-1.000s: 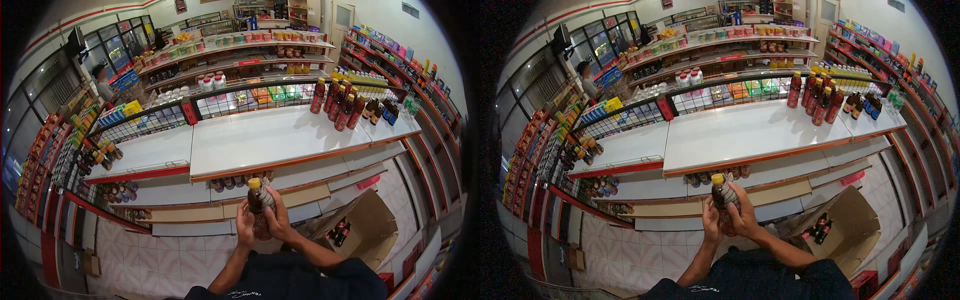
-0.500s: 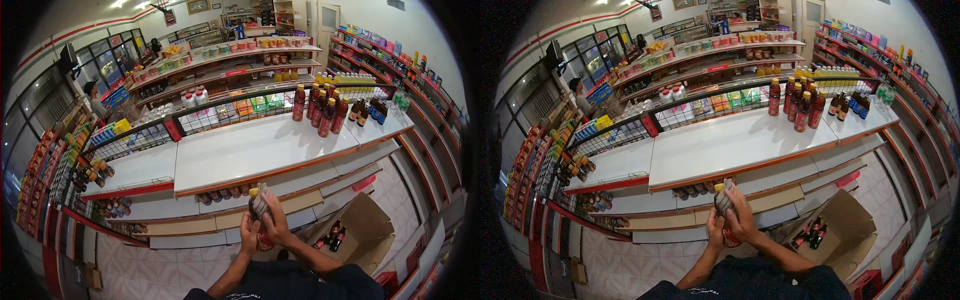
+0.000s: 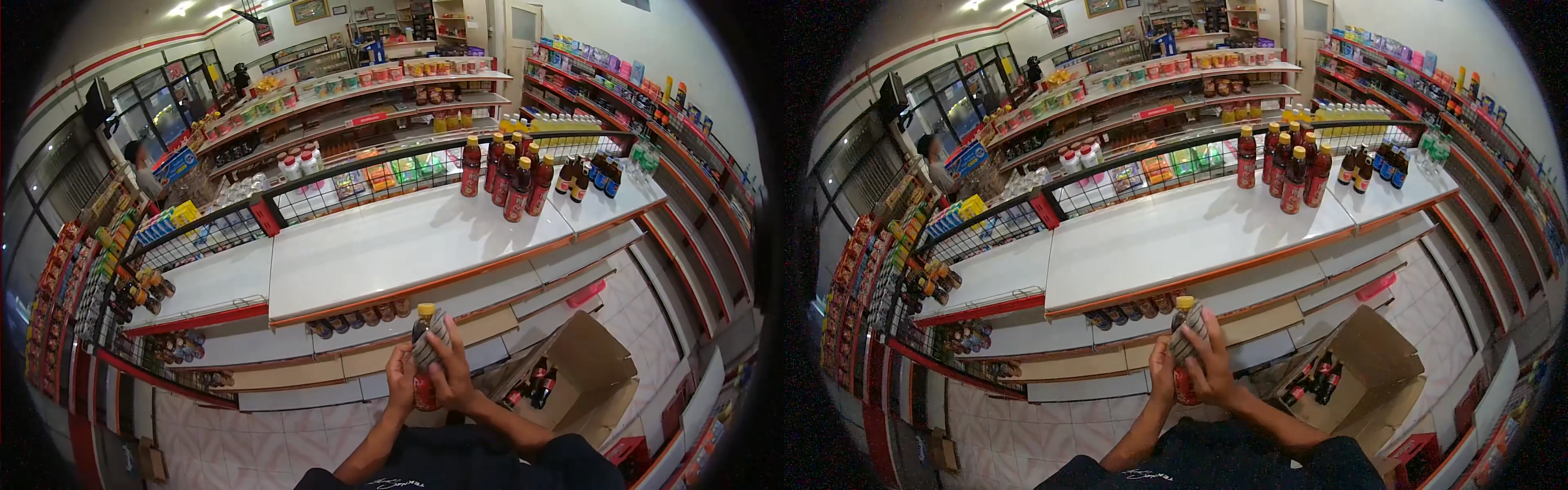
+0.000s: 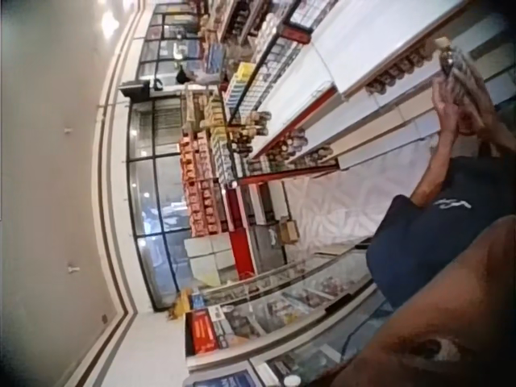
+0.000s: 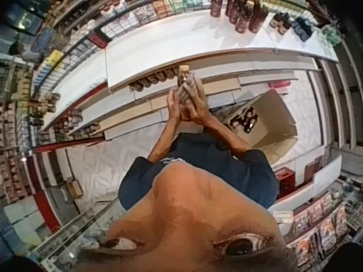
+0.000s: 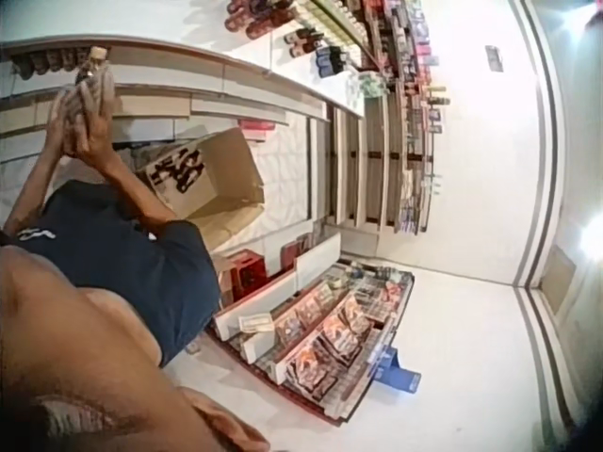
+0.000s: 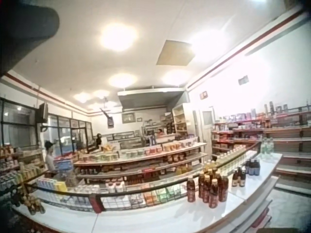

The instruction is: Cleaning dusty beverage bottles with a cloth and placing them neatly on a grocery store shelf.

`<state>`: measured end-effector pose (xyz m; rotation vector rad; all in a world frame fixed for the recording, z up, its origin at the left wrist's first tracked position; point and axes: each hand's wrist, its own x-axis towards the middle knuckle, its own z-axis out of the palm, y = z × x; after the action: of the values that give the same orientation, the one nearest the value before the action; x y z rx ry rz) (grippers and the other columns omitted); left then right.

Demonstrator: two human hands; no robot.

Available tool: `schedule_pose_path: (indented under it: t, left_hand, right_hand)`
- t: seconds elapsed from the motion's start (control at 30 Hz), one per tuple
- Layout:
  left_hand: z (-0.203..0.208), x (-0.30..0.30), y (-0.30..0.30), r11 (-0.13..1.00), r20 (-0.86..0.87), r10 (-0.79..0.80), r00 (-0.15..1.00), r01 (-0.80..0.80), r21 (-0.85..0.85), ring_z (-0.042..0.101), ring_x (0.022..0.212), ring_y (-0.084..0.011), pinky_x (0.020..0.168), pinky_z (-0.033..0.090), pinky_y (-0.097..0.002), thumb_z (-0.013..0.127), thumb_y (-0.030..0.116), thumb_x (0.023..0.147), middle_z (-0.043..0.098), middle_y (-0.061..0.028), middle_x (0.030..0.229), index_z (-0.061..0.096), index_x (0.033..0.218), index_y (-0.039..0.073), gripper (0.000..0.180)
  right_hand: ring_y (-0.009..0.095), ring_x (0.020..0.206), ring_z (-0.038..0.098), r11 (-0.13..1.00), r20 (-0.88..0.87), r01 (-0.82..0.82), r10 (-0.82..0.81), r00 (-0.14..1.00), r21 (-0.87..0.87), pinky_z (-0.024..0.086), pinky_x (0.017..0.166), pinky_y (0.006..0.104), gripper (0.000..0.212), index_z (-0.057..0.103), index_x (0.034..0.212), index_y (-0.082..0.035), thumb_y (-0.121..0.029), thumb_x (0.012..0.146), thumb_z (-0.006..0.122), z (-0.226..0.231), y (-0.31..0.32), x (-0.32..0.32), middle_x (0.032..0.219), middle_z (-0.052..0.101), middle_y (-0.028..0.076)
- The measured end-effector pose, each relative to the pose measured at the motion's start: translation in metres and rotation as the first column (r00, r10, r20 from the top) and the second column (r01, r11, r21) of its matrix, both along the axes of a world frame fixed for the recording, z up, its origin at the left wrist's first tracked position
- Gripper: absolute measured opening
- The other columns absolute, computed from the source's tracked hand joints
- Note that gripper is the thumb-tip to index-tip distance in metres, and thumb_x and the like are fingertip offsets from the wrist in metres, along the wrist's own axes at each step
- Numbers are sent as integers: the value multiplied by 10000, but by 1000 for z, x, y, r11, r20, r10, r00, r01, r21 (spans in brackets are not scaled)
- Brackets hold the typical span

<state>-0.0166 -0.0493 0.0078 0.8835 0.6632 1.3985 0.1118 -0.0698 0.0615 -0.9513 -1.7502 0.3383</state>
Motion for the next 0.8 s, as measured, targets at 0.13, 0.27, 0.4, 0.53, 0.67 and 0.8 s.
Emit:
schedule_pose_path:
  t: [0.13,0.27,0.4,0.53,0.67,0.8]
  left_hand:
    - [4,0,-1,999,-2,-23,1000,23,43,571,959,-102,839,455,-226,596,286,974,622,-58,1115,527,1235,-10,401]
    - [-8,-14,10,996,-133,86,987,-88,-12,596,962,-121,832,477,-241,573,293,988,627,-80,1141,497,1290,-12,437]
    - [13,-13,15,963,15,260,966,-258,-80,607,1019,-144,875,492,-281,532,277,1008,620,-102,1170,468,1325,7,421]
    - [10,-14,5,986,-30,135,990,-137,-97,553,1134,-163,958,439,-296,565,302,990,571,-126,1255,448,1326,17,456]
    - [12,-4,1,996,-12,62,998,-61,70,536,1167,-196,1001,412,-309,662,198,929,573,-130,1242,385,1359,9,546]
    - [4,-11,11,984,-74,135,988,-125,127,539,1165,-183,1010,408,-311,677,158,912,575,-118,1240,439,1319,-42,513]
  right_hand:
    - [400,1376,322,991,-262,-45,10,965,-129,243,1126,429,479,385,1432,-8,-124,969,431,1,11,0,1476,328,269]
    - [385,1413,277,927,-386,-181,44,922,-328,226,1138,423,506,331,1460,6,-123,977,408,-12,-8,-14,1493,307,273]
    - [404,1439,222,924,-186,-197,141,972,-328,199,1150,424,528,321,1469,5,-92,962,430,-13,-24,-18,1515,257,291]
    - [430,1433,216,993,1,-82,83,997,-87,193,1151,442,530,359,1450,-2,-58,935,470,-11,1,-13,1528,221,304]
    - [396,1424,258,988,-129,-79,62,990,-133,210,1147,429,518,358,1444,13,-65,942,456,-1,22,-9,1519,263,278]
    - [370,1362,357,964,-361,-117,24,932,-239,283,1107,423,499,345,1452,5,-118,977,432,-8,20,-19,1451,379,244]
